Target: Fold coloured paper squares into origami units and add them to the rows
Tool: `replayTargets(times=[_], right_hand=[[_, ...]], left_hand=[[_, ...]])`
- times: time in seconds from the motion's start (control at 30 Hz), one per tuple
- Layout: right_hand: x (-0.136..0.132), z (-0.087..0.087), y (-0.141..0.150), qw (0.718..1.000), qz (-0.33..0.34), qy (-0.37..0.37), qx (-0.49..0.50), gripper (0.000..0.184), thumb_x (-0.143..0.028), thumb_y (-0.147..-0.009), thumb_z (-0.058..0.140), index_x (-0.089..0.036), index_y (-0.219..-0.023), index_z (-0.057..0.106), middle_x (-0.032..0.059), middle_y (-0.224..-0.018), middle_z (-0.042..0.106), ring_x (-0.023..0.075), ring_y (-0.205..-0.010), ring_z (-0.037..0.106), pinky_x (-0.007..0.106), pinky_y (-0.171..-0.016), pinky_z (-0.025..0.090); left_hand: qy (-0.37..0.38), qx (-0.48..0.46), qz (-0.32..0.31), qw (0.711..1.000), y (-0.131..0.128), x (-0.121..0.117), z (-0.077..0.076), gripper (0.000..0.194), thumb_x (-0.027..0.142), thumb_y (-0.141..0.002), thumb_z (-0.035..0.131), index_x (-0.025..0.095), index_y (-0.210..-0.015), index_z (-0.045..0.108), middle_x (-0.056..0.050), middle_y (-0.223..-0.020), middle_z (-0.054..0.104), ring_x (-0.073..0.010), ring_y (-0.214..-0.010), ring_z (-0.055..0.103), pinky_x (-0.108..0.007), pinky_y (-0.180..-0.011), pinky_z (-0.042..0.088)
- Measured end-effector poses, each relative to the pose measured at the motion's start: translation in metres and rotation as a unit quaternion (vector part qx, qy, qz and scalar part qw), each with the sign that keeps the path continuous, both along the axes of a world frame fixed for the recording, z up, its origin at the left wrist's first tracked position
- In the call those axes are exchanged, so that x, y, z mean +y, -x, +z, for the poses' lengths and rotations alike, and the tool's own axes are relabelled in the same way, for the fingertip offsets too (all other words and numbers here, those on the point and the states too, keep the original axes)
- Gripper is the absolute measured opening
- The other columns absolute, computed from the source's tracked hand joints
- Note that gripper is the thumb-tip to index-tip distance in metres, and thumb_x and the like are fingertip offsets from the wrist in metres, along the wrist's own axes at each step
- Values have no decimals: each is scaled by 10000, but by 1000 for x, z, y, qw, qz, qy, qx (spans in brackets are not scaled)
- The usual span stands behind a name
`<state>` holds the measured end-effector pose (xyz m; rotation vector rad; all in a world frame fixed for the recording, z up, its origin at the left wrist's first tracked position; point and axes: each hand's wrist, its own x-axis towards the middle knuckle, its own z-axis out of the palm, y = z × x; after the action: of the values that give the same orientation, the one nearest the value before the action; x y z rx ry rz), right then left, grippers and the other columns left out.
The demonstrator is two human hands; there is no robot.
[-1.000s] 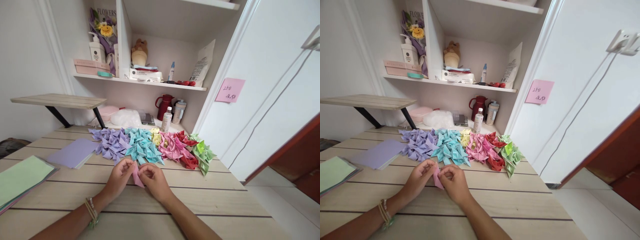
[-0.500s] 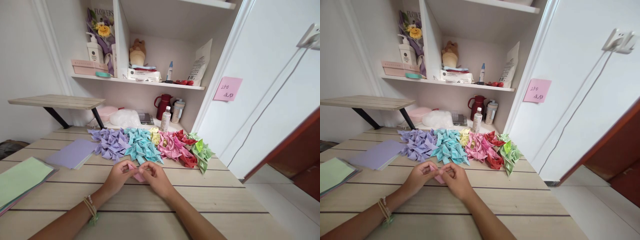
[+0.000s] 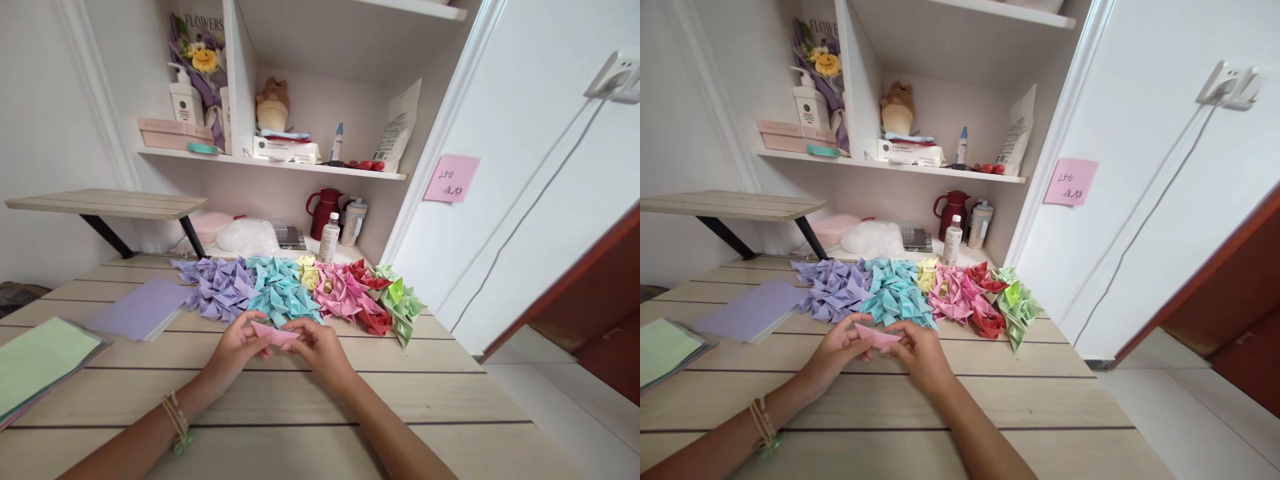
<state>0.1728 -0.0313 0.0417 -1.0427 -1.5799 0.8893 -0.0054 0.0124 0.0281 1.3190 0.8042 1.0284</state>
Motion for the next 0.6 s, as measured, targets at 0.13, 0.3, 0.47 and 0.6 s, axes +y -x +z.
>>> replayTargets(times=[0.13, 0.3, 0.47, 0.6], right_hand=[[0, 3, -5, 997, -14, -56, -48, 174, -280, -766, 610, -188, -905, 659, 16, -684, 679, 148, -622, 645, 238, -608, 489], [5, 7, -22, 983, -144, -104, -44, 207, -330, -785, 588, -190, -922, 655, 25, -703, 671, 142, -566, 608, 246, -572, 486], [13, 8, -62, 897, -390, -173, -115, 296, -366, -824, 506, -206, -1041, 629, 65, -895, 650, 159, -620, 567, 288, -598, 464], [20, 1, -85, 815, -482, -169, -272, 320, -370, -830, 479, -246, -1082, 633, 79, -905, 576, 212, -750, 539, 350, -671, 436]], left_hand=[[26, -13, -18, 999, 0, 0, 2, 547, 300, -649, 730, 188, -1087, 422, -23, -754, 677, -141, -571, 626, -245, -542, 494], [33, -6, -31, 999, -1, 0, 0, 582, 310, -621, 747, 203, -1093, 423, -1, -773, 644, -143, -561, 629, -271, -549, 506], [10, 4, -43, 999, -2, 2, -7, 527, 297, -648, 727, 197, -1072, 431, 23, -732, 608, -117, -525, 608, -245, -519, 493], [4, 12, -60, 998, -4, 4, -13, 499, 287, -648, 722, 201, -1056, 447, 26, -732, 602, -106, -513, 595, -246, -521, 500]])
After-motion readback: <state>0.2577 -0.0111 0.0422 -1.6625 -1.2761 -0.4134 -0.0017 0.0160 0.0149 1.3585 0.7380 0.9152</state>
